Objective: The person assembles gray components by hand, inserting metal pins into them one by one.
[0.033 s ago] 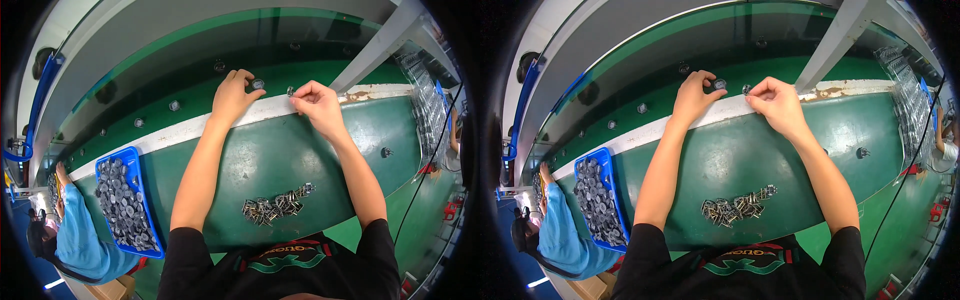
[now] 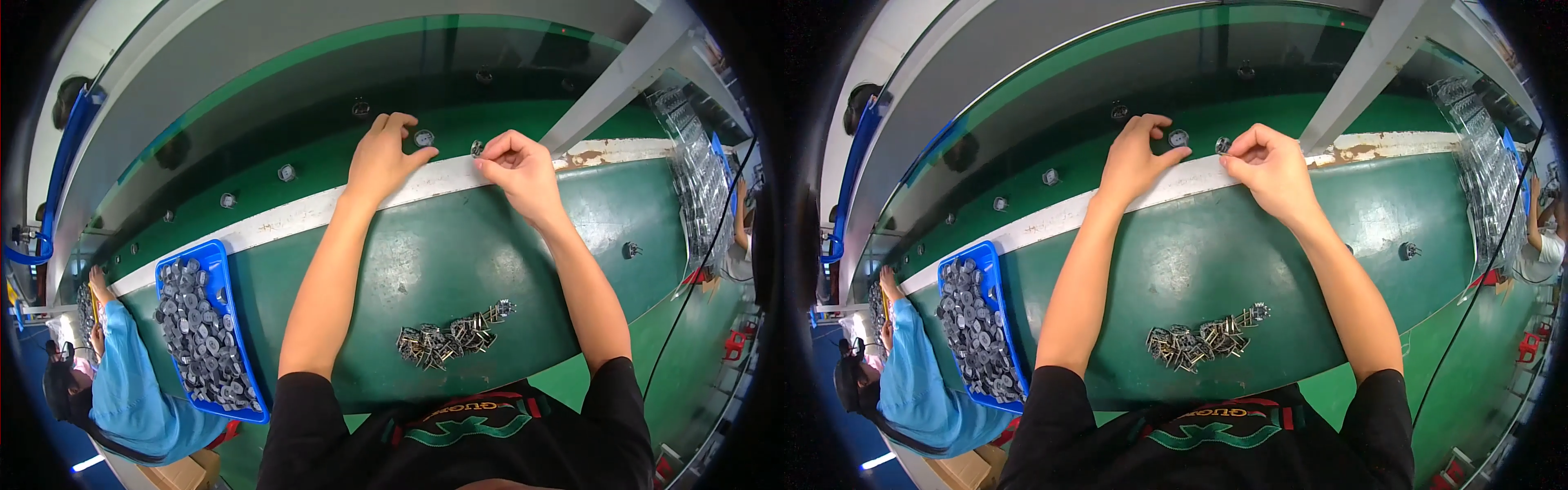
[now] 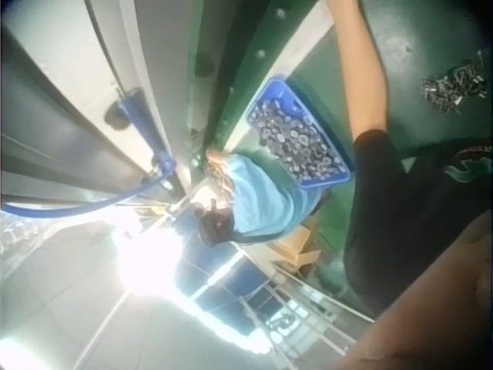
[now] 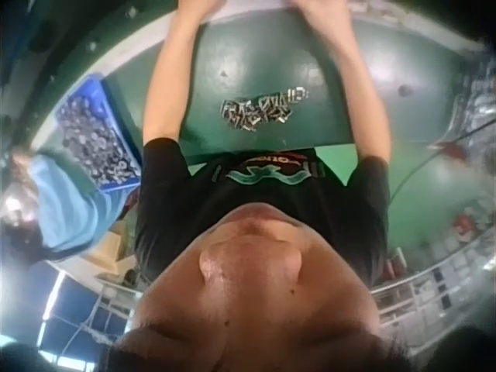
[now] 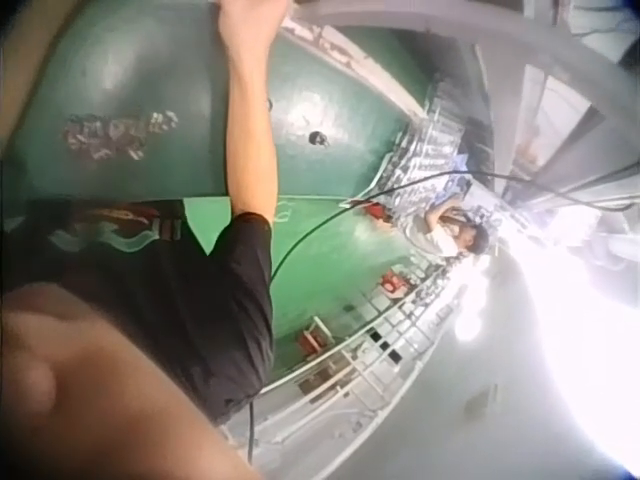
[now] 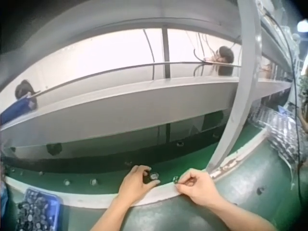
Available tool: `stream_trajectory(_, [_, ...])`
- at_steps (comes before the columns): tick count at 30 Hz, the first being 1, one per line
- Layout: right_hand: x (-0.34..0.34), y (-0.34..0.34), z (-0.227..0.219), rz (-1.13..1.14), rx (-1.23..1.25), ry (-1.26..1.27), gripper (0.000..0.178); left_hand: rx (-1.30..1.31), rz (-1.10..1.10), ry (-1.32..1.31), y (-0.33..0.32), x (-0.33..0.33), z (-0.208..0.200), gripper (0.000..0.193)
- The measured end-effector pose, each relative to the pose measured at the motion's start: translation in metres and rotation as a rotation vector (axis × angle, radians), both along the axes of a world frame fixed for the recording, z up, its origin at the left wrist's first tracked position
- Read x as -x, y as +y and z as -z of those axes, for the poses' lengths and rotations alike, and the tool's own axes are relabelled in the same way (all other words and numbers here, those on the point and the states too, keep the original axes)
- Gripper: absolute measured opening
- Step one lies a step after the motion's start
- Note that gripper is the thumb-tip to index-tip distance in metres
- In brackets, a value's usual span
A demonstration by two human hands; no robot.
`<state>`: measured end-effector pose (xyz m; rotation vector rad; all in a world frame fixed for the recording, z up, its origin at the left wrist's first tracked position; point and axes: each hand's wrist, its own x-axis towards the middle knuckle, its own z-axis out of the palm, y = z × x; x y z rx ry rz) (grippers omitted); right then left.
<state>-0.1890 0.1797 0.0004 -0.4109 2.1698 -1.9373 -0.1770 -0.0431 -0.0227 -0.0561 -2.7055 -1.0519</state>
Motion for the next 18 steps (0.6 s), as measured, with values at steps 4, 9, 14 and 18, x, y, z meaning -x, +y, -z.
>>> stream_trajectory(4, [0.011, -0.007, 0.001, 0.062, -0.141, 0.154, 0.011, -0.067, 0.138, 0.067, -0.007, 0.001, -0.002, 0.044])
stream_trajectory(9, [0.02, -0.014, -0.004, -0.047, -0.156, 0.153, 0.015, 0.011, 0.18, 0.055, -0.002, 0.011, 0.006, 0.031])
stream_trajectory(14, [0.035, -0.015, -0.006, -0.122, -0.178, -0.013, 0.017, -0.006, 0.141, -0.012, 0.003, 0.016, 0.003, 0.028])
stream_trajectory(18, [0.047, -0.019, -0.009, -0.114, -0.305, 0.064, 0.011, -0.094, 0.165, -0.071, 0.0, 0.023, 0.007, 0.032])
